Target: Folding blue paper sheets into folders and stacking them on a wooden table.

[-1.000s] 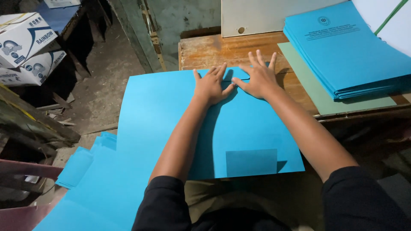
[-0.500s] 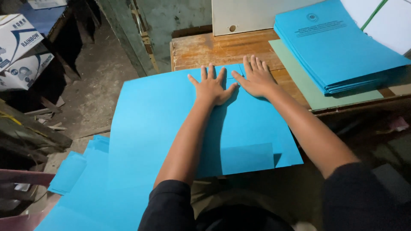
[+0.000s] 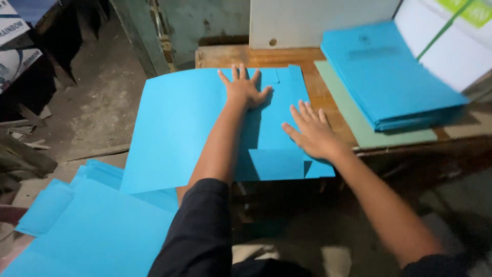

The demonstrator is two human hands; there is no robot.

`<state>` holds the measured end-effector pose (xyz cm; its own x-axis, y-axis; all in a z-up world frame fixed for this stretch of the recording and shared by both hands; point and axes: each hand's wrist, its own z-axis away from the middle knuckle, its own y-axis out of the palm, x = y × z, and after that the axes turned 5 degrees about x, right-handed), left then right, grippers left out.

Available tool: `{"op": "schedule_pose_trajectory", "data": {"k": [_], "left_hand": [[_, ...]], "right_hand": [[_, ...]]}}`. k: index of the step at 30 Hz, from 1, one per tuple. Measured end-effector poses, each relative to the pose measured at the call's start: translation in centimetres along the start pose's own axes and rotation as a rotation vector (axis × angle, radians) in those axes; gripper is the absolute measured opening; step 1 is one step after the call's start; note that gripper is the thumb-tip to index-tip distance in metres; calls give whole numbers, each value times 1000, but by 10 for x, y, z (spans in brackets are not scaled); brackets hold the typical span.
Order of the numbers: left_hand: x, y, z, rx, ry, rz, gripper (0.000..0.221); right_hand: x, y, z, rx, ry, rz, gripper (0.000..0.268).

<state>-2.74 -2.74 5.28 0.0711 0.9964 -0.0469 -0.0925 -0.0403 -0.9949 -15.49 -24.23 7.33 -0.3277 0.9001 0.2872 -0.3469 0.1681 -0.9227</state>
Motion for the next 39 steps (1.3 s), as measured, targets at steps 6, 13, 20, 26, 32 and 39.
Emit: {"op": "schedule_pose_trajectory", "data": {"k": [6, 13, 20, 26, 32, 39], "left_hand": [[-23, 40, 27, 2, 146, 24, 85], [1, 9, 88, 126, 354, 16, 90], [-1, 9, 54, 62, 313, -28, 86], [0, 12, 41, 9, 289, 17, 83], [34, 21, 46, -43, 337, 478, 71], [57, 12, 192, -331, 283, 353, 63]], "right_hand": [[-5, -3, -26, -24, 31, 23, 90], [-16, -12, -51, -58, 6, 3, 98], [-19, -6, -19, -99, -11, -31, 88], [-50, 16, -25, -225, -83, -94, 59], [-44, 6, -13, -298, -109, -414, 79], [-33, 0, -2, -233, -39, -167, 105]]}}
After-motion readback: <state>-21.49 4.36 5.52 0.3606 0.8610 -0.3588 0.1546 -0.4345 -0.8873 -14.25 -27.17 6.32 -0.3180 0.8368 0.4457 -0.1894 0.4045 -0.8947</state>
